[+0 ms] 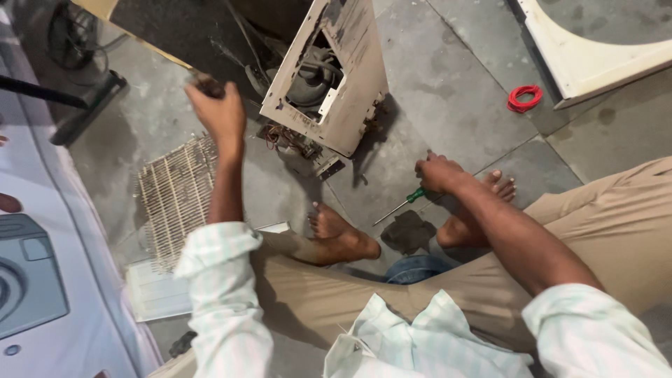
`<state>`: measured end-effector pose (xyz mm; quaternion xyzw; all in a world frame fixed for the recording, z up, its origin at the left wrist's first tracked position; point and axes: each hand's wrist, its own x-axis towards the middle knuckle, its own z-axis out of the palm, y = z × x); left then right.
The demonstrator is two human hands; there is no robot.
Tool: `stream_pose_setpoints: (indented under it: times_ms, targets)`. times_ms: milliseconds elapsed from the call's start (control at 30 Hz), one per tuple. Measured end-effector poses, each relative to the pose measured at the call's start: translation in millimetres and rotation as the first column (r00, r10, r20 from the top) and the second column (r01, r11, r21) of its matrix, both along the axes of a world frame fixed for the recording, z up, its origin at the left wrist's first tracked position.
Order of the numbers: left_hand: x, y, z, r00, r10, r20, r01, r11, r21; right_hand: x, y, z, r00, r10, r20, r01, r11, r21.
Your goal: The person sits on the floor repairing a disassembled air cooler. They coil a red electrical wire by hand, set it aside, then use a screwdriver to unscrew and work on the fan motor and control panel, and remove and reposition the front panel while continuing to unscrew components.
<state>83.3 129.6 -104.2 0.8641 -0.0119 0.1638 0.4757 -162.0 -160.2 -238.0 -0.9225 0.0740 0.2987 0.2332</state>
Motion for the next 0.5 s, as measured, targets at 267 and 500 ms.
stream_pose_setpoints:
  times_ms: [267, 500]
  targets:
    - [-100.2, -25.2, -128.6, 0.94, 0.169, -0.296, -0.322, 0.722, -0.613, -22.9, 27.0, -1.9, 0.933, 0.306, 0.188, -0.248, 0.929, -0.276]
    - [-186.0, -73.6, -235.4, 0.717, -0.195, -0.669, -0.224, 0.844, -0.486, -37.0, 19.1, -0.7, 0.918, 0.381, 0.113, -0.353, 0.912, -0.208]
